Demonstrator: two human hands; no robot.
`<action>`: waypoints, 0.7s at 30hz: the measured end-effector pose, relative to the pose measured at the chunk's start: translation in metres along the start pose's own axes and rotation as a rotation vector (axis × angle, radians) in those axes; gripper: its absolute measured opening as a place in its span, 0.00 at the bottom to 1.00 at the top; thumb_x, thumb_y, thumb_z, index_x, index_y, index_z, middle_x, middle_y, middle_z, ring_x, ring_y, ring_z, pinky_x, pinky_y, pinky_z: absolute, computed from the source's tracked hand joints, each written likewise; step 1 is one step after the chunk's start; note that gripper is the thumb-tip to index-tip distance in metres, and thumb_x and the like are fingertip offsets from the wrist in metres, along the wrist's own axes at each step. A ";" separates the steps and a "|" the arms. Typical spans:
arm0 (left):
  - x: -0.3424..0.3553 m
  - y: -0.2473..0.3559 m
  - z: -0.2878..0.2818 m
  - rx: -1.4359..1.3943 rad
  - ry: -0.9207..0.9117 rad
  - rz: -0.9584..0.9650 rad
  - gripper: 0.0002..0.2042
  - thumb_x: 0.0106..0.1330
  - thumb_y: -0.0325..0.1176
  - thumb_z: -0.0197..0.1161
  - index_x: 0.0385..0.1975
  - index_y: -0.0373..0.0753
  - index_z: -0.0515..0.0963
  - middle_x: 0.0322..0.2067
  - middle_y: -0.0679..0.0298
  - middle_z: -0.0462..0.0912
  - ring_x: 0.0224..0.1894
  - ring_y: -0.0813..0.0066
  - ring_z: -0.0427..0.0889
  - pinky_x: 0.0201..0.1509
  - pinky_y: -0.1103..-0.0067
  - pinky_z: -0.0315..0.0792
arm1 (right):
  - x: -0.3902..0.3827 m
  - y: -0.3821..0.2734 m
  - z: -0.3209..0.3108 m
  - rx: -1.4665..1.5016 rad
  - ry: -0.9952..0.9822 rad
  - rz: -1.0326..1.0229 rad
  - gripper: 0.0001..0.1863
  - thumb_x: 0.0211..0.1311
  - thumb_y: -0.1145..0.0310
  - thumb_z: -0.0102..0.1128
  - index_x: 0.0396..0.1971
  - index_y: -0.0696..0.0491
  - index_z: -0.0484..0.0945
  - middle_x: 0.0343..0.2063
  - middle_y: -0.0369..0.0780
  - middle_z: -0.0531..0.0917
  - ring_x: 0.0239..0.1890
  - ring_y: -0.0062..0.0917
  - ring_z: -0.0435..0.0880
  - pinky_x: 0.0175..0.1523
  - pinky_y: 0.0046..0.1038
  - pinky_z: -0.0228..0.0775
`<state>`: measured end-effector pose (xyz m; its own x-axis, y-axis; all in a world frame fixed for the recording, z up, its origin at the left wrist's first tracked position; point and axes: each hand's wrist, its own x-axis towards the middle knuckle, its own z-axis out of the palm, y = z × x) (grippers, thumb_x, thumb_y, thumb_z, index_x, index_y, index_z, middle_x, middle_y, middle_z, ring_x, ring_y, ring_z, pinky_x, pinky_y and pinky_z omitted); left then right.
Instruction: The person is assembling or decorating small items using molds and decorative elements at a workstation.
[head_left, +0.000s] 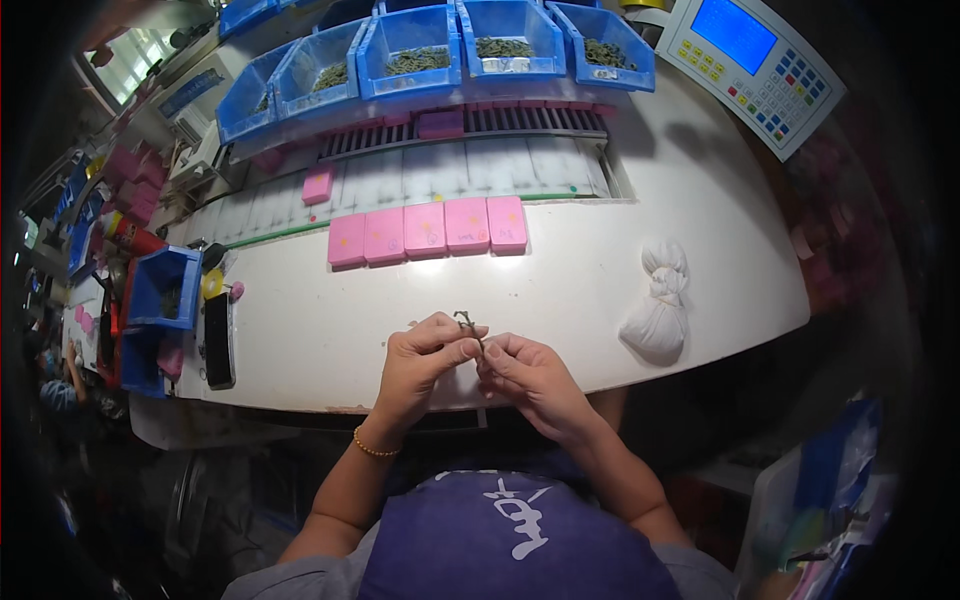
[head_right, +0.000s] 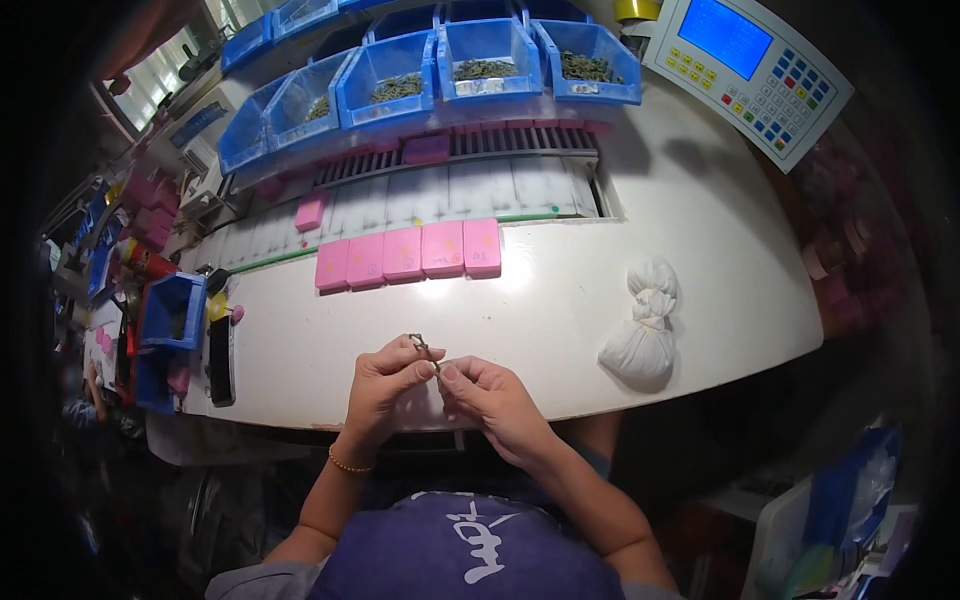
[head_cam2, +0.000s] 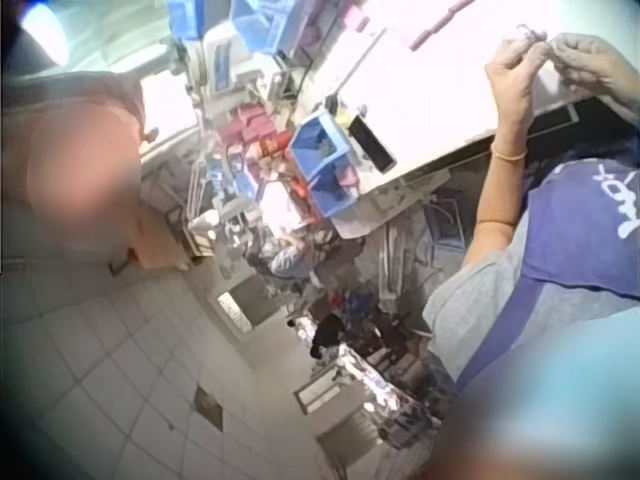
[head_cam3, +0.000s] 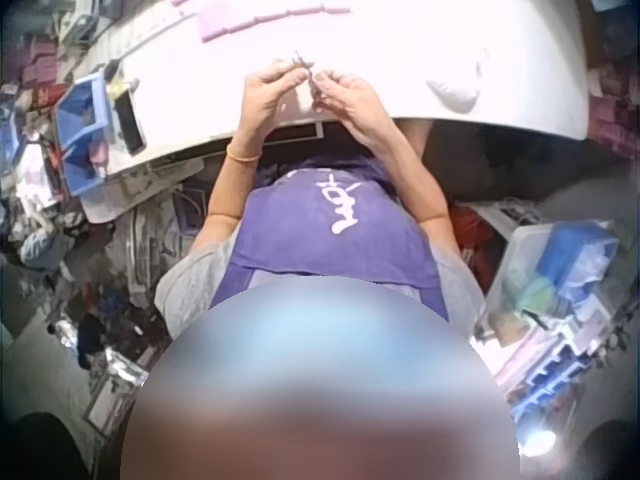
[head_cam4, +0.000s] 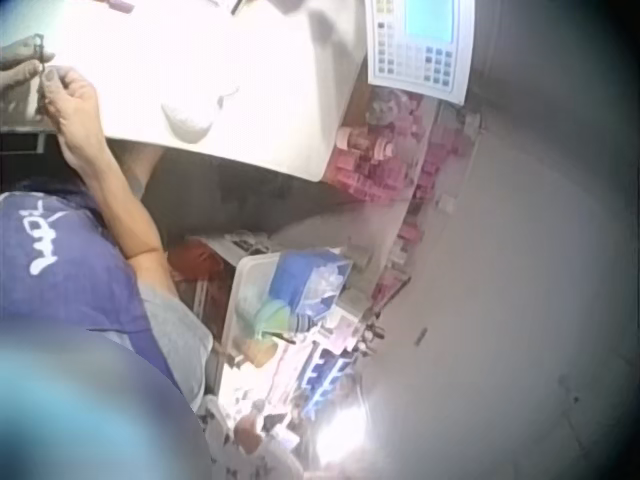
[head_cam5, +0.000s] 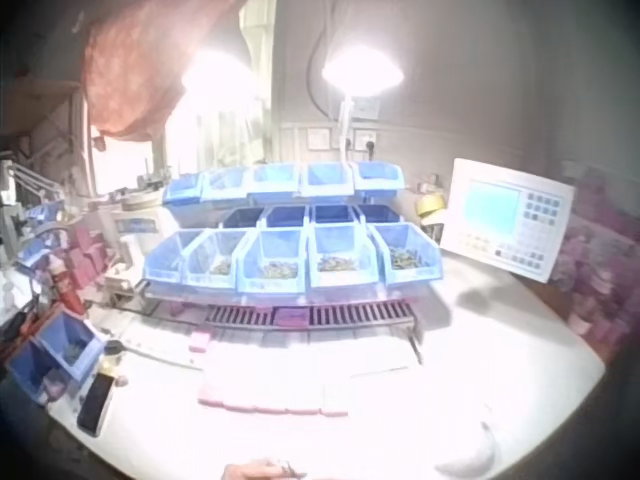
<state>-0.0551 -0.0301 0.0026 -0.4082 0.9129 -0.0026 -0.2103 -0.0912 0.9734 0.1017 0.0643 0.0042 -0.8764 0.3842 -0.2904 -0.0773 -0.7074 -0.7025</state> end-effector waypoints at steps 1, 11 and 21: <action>-0.001 -0.002 0.001 -0.048 0.008 0.043 0.07 0.63 0.26 0.68 0.38 0.33 0.86 0.30 0.67 0.81 0.37 0.80 0.78 0.46 0.82 0.71 | -0.002 0.002 0.002 0.008 0.007 0.015 0.13 0.73 0.60 0.55 0.42 0.56 0.76 0.32 0.33 0.77 0.34 0.15 0.75 0.43 0.20 0.70; -0.009 0.007 0.018 -0.318 0.167 -0.190 0.05 0.66 0.25 0.64 0.29 0.30 0.81 0.25 0.70 0.77 0.29 0.88 0.68 0.34 0.87 0.63 | -0.001 0.008 0.017 -1.090 0.294 -0.895 0.10 0.59 0.71 0.66 0.38 0.59 0.78 0.31 0.40 0.79 0.32 0.31 0.78 0.36 0.27 0.71; -0.012 0.002 0.026 -0.330 0.197 -0.144 0.06 0.66 0.26 0.65 0.28 0.31 0.82 0.21 0.72 0.73 0.26 0.88 0.65 0.31 0.86 0.60 | 0.004 0.017 0.016 -1.514 0.410 -1.136 0.06 0.57 0.75 0.61 0.33 0.58 0.74 0.26 0.42 0.76 0.28 0.35 0.76 0.33 0.34 0.70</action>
<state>-0.0278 -0.0308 0.0106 -0.5090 0.8351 -0.2086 -0.5387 -0.1200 0.8339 0.0891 0.0447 0.0011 -0.5561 0.4758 0.6815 0.1673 0.8672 -0.4689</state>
